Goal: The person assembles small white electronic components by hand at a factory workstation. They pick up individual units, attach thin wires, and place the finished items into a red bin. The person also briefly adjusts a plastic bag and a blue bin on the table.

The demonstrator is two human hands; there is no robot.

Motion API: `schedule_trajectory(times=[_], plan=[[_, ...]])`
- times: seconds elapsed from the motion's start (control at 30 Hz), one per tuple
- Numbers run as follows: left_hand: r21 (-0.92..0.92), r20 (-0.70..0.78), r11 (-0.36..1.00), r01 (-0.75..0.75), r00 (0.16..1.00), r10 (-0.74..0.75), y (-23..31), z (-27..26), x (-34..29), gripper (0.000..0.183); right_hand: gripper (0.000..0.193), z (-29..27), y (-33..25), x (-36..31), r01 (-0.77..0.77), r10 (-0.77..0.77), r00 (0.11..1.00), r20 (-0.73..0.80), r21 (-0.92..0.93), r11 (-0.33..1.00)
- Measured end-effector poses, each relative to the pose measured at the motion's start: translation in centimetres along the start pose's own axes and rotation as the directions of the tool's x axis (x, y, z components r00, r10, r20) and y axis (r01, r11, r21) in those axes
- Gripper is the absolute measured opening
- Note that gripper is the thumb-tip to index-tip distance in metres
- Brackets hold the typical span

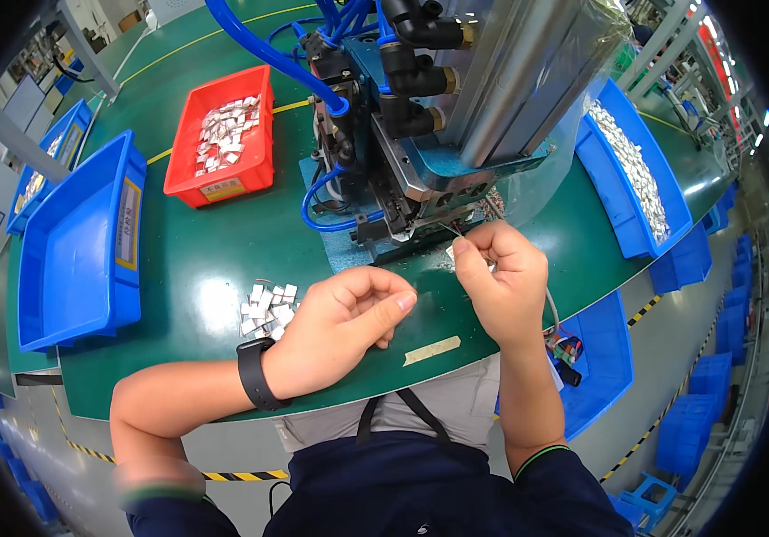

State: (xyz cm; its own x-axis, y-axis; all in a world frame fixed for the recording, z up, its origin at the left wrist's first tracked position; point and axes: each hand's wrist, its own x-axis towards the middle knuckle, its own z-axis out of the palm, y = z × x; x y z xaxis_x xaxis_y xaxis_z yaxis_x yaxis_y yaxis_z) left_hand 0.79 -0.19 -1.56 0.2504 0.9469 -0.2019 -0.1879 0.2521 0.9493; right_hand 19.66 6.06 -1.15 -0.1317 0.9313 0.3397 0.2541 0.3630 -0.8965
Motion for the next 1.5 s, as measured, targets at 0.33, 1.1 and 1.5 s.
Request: schedule_trajectory(times=[0.33, 1.1, 1.5], plan=[[-0.004, 0.001, 1.0, -0.004, 1.0, 0.004, -0.16, 0.06, 0.06, 0.021, 0.013, 0.37, 0.35, 0.57, 0.008, -0.01, 0.999, -0.05, -0.043, 0.999], [0.01, 0.017, 1.0, 0.01, 1.0, -0.01, 0.01, 0.03, -0.01, 0.015, 0.015, 0.33, 0.86, 0.67, -0.068, 0.07, 0.997, -0.018, 0.067, 0.995], [0.019, 0.018, 1.0, 0.016, 1.0, -0.016, -0.02, 0.02, -0.07, 0.015, 0.015, 0.15, 0.79, 0.4, -0.06, 0.06, 0.998, -0.012, 0.047, 0.997]])
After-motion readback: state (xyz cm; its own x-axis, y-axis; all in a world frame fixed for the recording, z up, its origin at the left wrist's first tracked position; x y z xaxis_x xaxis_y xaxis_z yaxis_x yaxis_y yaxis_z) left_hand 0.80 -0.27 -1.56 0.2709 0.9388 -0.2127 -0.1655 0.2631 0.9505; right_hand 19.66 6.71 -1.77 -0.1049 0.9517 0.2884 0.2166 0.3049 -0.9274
